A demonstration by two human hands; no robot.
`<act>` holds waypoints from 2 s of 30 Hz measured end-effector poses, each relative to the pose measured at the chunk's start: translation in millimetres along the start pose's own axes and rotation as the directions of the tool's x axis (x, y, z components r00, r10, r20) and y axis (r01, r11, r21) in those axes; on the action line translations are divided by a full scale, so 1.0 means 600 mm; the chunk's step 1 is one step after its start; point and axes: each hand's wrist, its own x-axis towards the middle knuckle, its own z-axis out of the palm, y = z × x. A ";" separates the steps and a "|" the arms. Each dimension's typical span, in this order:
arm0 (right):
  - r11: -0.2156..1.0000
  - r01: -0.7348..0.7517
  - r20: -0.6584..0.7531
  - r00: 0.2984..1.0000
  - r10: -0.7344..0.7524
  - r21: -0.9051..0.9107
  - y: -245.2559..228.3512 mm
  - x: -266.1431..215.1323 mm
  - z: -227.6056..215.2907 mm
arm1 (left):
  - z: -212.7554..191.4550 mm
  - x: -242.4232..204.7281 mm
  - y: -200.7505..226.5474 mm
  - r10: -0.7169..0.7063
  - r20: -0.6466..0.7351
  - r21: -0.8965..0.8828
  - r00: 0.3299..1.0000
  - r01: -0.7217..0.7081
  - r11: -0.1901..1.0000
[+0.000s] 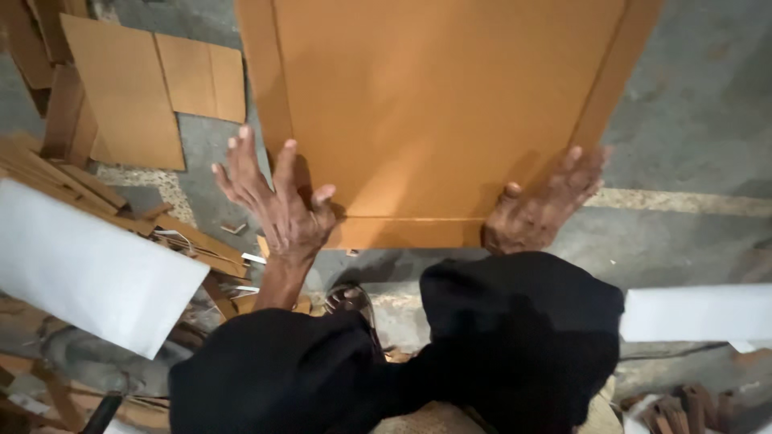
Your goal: The person sits on the floor and assembles a rectangular wooden panel by attaching a thin wooden strip to its edge. They repeatedly press and smooth the joint with both hands to ensure it is secure.
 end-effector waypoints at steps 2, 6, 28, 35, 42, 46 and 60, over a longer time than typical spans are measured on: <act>1.000 -0.007 -0.024 1.000 0.007 0.008 0.003 0.009 0.000 | -0.002 -0.001 0.000 -0.010 0.049 -0.012 0.999 0.011 1.000; 1.000 -0.010 -0.014 1.000 0.010 0.006 0.016 -0.012 -0.008 | -0.002 -0.027 -0.011 0.024 0.041 -0.079 0.999 -0.020 0.997; 0.992 -0.088 -0.068 0.993 0.094 0.090 0.059 0.003 -0.028 | 0.001 -0.024 -0.021 -0.057 0.006 -0.140 0.998 0.058 0.989; 0.990 -0.038 -0.093 0.994 0.051 0.134 0.040 0.010 -0.005 | -0.017 -0.014 -0.028 -0.123 -0.051 -0.364 0.991 0.096 0.926; 0.985 -0.036 -0.089 0.995 0.051 0.167 0.019 0.032 0.041 | -0.081 0.061 -0.122 -0.009 0.355 -0.328 0.935 0.134 0.935; 0.981 -0.044 -0.110 0.992 0.065 0.187 -0.005 0.037 0.021 | -0.101 0.063 -0.120 -0.062 0.607 -0.136 0.793 0.180 0.974; 0.984 -0.051 -0.211 0.974 0.087 0.169 0.065 -0.012 -0.022 | 0.019 -0.067 -0.004 -0.614 -0.136 -0.436 0.778 0.509 0.742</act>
